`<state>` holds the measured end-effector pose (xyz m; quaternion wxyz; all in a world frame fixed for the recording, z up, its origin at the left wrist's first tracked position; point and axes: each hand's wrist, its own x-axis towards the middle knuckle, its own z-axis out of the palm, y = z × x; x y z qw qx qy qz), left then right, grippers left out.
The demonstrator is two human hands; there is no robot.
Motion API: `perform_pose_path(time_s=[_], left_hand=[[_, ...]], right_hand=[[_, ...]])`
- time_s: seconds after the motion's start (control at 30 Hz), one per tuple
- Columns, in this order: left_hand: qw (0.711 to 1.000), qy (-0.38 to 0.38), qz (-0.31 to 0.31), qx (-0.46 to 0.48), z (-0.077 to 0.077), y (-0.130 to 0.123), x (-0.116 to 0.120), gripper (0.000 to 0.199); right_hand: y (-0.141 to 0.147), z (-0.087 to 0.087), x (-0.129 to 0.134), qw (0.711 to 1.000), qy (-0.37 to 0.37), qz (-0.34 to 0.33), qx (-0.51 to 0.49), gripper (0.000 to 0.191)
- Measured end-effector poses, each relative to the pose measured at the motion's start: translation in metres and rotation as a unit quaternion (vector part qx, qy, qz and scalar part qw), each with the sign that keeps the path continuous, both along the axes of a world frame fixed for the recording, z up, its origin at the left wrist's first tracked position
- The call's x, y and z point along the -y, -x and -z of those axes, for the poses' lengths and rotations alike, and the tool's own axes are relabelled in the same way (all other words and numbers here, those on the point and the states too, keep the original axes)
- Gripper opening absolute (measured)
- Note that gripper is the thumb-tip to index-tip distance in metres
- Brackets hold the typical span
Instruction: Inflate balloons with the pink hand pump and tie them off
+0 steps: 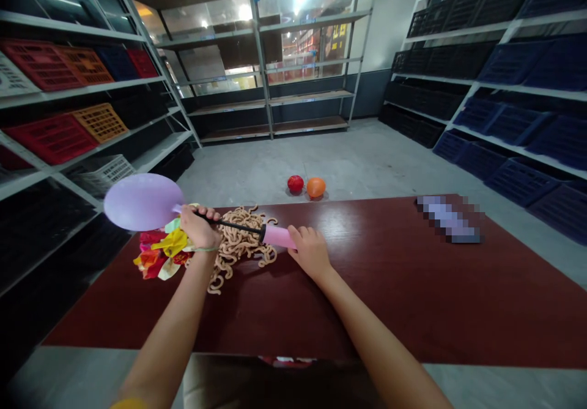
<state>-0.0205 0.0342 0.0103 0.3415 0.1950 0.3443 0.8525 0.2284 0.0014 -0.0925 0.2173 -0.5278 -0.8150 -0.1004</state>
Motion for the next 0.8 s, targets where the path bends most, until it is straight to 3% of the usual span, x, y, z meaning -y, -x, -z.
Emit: perform_pose_path(time_s=[0.17, 0.23, 0.3, 0.37, 0.5, 0.6, 0.7, 0.8], left_hand=[[0.998, -0.007, 0.058, 0.008, 0.03, -0.078, 0.005, 0.026], [0.996, -0.01, 0.086, 0.006, 0.041, -0.095, 0.009, 0.03], [0.994, -0.009, 0.104, -0.01, 0.043, -0.092, 0.01, 0.031], [0.994, -0.008, 0.106, -0.029, 0.036, -0.069, 0.01, 0.03], [0.998, -0.001, 0.06, -0.029, 0.003, -0.001, 0.006, 0.022], [1.0, -0.012, 0.007, -0.025, -0.016, 0.027, 0.002, 0.02], [0.999, -0.019, -0.026, -0.004, -0.014, 0.01, 0.0, 0.02], [1.0, -0.011, -0.004, 0.01, 0.009, -0.04, 0.004, 0.022]], right_hand=[[-0.005, 0.001, 0.0, 0.999, -0.01, 0.033, -0.033, 0.043], [-0.006, 0.002, 0.001, 0.999, -0.012, 0.024, -0.034, 0.042], [-0.006, 0.002, 0.002, 1.0, -0.013, 0.004, -0.024, 0.042], [-0.004, 0.003, 0.004, 1.0, -0.012, -0.022, -0.011, 0.044], [0.001, 0.004, 0.004, 0.999, -0.013, -0.044, -0.004, 0.044], [0.003, 0.004, 0.003, 0.998, -0.008, -0.054, -0.006, 0.044], [0.003, 0.003, 0.001, 0.999, -0.007, -0.028, -0.014, 0.044], [0.0, 0.002, 0.0, 0.999, -0.01, 0.022, -0.031, 0.041]])
